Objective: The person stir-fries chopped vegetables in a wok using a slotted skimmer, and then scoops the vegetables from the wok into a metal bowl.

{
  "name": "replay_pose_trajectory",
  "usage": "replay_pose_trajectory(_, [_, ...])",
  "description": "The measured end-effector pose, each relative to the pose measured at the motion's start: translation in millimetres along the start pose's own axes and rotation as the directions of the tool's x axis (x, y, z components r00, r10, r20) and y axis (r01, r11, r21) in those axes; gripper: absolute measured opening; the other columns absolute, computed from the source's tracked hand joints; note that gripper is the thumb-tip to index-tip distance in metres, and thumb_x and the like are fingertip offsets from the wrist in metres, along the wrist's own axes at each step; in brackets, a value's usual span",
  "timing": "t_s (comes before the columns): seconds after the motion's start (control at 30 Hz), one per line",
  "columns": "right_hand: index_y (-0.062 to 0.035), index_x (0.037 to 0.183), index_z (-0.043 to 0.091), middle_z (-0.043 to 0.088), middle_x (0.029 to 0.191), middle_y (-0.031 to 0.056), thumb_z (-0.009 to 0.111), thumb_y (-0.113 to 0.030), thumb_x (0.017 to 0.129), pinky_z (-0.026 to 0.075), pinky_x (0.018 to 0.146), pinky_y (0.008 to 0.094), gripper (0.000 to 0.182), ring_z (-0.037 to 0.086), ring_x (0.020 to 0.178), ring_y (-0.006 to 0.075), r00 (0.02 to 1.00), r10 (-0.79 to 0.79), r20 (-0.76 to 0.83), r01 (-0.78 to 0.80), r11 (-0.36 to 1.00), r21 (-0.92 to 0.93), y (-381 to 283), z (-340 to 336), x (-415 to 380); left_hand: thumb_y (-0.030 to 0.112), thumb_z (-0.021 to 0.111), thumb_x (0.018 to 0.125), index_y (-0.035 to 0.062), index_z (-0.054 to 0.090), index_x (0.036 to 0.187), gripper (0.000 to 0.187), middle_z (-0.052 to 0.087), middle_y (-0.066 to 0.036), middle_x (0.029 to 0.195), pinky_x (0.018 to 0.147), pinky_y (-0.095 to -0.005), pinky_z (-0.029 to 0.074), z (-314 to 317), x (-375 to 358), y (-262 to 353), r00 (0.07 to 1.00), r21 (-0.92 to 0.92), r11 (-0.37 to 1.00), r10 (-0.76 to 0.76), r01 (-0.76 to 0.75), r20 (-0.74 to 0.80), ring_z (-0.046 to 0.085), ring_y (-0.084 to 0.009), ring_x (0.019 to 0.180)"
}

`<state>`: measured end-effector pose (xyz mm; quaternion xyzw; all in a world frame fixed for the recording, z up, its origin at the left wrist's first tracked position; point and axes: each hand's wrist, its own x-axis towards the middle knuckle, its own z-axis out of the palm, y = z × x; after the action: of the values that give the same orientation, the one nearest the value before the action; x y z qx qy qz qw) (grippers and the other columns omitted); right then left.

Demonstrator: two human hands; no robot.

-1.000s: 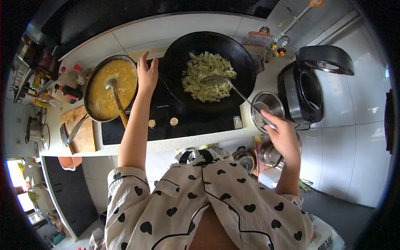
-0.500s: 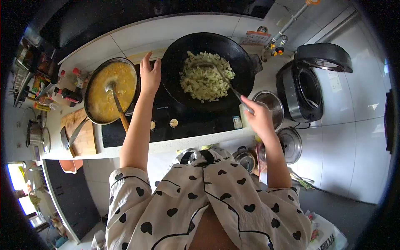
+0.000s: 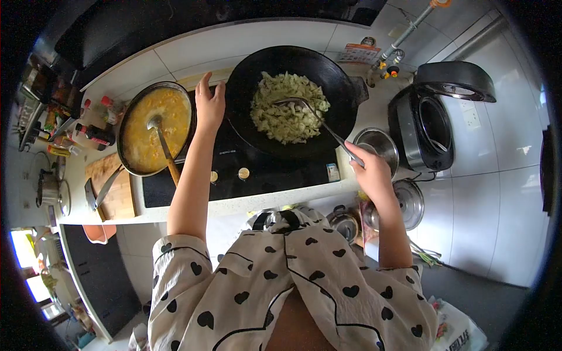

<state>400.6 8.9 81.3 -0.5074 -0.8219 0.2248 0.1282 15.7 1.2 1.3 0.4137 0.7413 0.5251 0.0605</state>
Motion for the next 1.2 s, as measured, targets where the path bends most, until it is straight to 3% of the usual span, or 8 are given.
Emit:
replay_pose_trajectory(0.3, [-0.0218, 0.121, 0.058, 0.06, 0.073, 0.0179, 0.061, -0.009, 0.079, 0.044, 0.059, 0.0358, 0.045, 0.058, 0.062, 0.031, 0.996, -0.044, -0.073, 0.049, 0.996, 0.068, 21.3, 28.2, 18.3, 0.028, 0.054, 0.089, 0.0024, 0.045, 0.127, 0.046, 0.046, -0.021, 0.126, 0.099, -0.0407, 0.036, -4.6, -5.3, 3.9, 1.0, -0.01, 1.0, -0.003, 0.003, 0.002, 0.043, -0.0362, 0.119])
replay_pose_trajectory(0.4, [-0.0185, 0.122, 0.058, 0.064, 0.098, 0.0165, 0.059, -0.001, 0.079, 0.046, 0.069, 0.0285, 0.046, 0.062, 0.075, 0.0222, 0.965, 0.232, 0.125, -0.242, 0.968, 0.072, 2.3, 9.8, 9.6, 0.027, 0.053, 0.09, 0.0025, 0.044, 0.128, 0.046, 0.045, -0.021, 0.127, 0.098, -0.0406, 0.037, -8.6, -8.4, 7.2, 1.0, -0.014, 1.0, -0.027, 0.027, 0.015, 0.044, -0.0355, 0.118])
replay_pose_trajectory(0.43, [-0.0168, 0.123, 0.056, 0.064, 0.1, 0.0148, 0.058, -0.001, 0.079, 0.046, 0.073, 0.0288, 0.047, 0.063, 0.08, 0.0218, 0.991, 0.119, 0.061, -0.123, 0.99, 0.068, 18.6, 14.9, 7.9, 0.027, 0.053, 0.09, 0.0025, 0.043, 0.128, 0.046, 0.045, -0.02, 0.127, 0.098, -0.0405, 0.037, -8.6, -8.9, 5.0, 1.0, -0.018, 1.0, -0.021, 0.021, 0.011, 0.044, -0.0353, 0.118])
replay_pose_trajectory(0.63, [-0.0073, 0.131, 0.047, 0.063, 0.106, 0.015, 0.058, -0.001, 0.08, 0.045, 0.082, 0.0278, 0.053, 0.062, 0.092, 0.0215, 1.0, -0.023, 0.003, 0.022, 0.99, 0.141, 56.2, 29.2, 1.1, 0.025, 0.053, 0.091, 0.0025, 0.043, 0.129, 0.045, 0.045, -0.02, 0.128, 0.098, -0.0385, 0.037, -14.9, -25.2, 31.1, 0.997, -0.088, 0.996, -0.003, 0.011, 0.079, 0.043, -0.0336, 0.12])
replay_pose_trajectory(0.73, [-0.0151, 0.129, 0.049, 0.061, 0.107, 0.02, 0.06, -0.008, 0.08, 0.047, 0.079, 0.0378, 0.052, 0.061, 0.093, 0.034, 0.999, 0.048, -0.012, -0.045, 0.976, 0.214, 65.5, 30.3, -0.8, 0.022, 0.053, 0.091, 0.0029, 0.043, 0.129, 0.043, 0.045, -0.018, 0.128, 0.099, -0.0364, 0.036, -10.4, -35.2, 31.9, 0.99, -0.176, 0.983, 0.067, -0.044, 0.124, 0.043, -0.0317, 0.121])
replay_pose_trajectory(0.93, [-0.0065, 0.125, 0.051, 0.061, 0.105, 0.0202, 0.061, -0.008, 0.08, 0.047, 0.077, 0.0355, 0.046, 0.061, 0.089, 0.0322, 0.962, 0.251, 0.108, -0.264, 0.956, 0.129, 53.8, 12.8, 1.5, 0.014, 0.053, 0.092, -0.0006, 0.051, 0.121, 0.033, 0.056, -0.013, 0.118, 0.094, -0.028, 0.04, -12.1, -71.4, 58.2, 0.951, -0.389, 0.914, 0.017, 0.111, 0.31, 0.052, -0.0189, 0.112])
replay_pose_trajectory(1.03, [-0.0065, 0.119, 0.055, 0.06, 0.097, 0.0183, 0.06, -0.006, 0.081, 0.048, 0.072, 0.0338, 0.039, 0.06, 0.084, 0.0313, 0.967, -0.023, -0.254, 0.011, 0.999, -0.047, 43.8, 16.3, 1.6, 0.01, 0.053, 0.091, -0.001, 0.057, 0.114, 0.026, 0.062, -0.011, 0.108, 0.087, -0.0269, 0.043, -16.0, -85.5, 66.5, 0.924, -0.387, 0.904, -0.022, 0.181, 0.382, 0.058, -0.0169, 0.101])
replay_pose_trajectory(1.2, [-0.0054, 0.101, 0.059, 0.055, 0.081, 0.0059, 0.066, -0.006, 0.079, 0.045, 0.062, 0.0285, 0.023, 0.054, 0.072, 0.0134, 0.923, -0.094, -0.373, 0.236, 0.905, 0.355, -20.5, 31.6, 20.2, 0.012, 0.062, 0.086, 0.0009, 0.06, 0.099, 0.016, 0.062, -0.008, 0.092, 0.078, -0.0267, 0.046, -12.5, -98.8, 56.4, 0.938, -0.281, 0.959, 0.111, -0.015, 0.328, 0.058, -0.015, 0.087])
